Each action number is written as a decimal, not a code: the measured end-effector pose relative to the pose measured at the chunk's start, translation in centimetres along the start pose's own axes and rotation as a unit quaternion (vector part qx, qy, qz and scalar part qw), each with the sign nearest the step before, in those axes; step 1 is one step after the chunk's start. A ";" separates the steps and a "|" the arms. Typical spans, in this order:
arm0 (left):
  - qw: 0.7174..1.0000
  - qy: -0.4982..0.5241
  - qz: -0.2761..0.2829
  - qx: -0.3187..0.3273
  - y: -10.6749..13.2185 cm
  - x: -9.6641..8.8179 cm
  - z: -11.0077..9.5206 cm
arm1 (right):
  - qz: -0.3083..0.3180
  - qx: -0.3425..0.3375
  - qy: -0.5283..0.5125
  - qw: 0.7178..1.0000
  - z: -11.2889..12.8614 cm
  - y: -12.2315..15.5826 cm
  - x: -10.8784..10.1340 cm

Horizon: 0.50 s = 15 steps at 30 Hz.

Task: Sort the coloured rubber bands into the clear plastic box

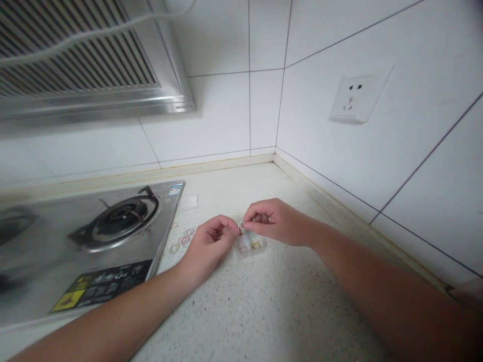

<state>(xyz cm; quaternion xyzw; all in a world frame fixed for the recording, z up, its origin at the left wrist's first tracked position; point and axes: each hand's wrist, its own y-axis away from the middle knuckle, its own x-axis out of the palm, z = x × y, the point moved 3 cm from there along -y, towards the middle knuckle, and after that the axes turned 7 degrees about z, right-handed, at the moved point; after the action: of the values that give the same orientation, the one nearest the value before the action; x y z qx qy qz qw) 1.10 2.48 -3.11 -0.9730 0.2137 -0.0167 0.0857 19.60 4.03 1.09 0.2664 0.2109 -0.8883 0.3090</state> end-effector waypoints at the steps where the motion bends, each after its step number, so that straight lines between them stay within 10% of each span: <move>1: 1.000 0.002 0.000 0.000 0.0 0.0 0.0 | -0.003 -0.003 0.000 1.000 0.0 0.0 -0.1; 15: 1.000 -0.008 -0.003 -0.002 0.0 -0.1 -0.2 | 0.014 -0.004 0.000 1.000 0.6 0.4 -0.3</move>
<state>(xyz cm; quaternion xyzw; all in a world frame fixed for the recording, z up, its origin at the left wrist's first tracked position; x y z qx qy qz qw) 1.01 2.42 -2.88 -0.9739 0.2099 -0.0093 0.0857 19.84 3.55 1.65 0.2684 0.2110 -0.8828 0.3225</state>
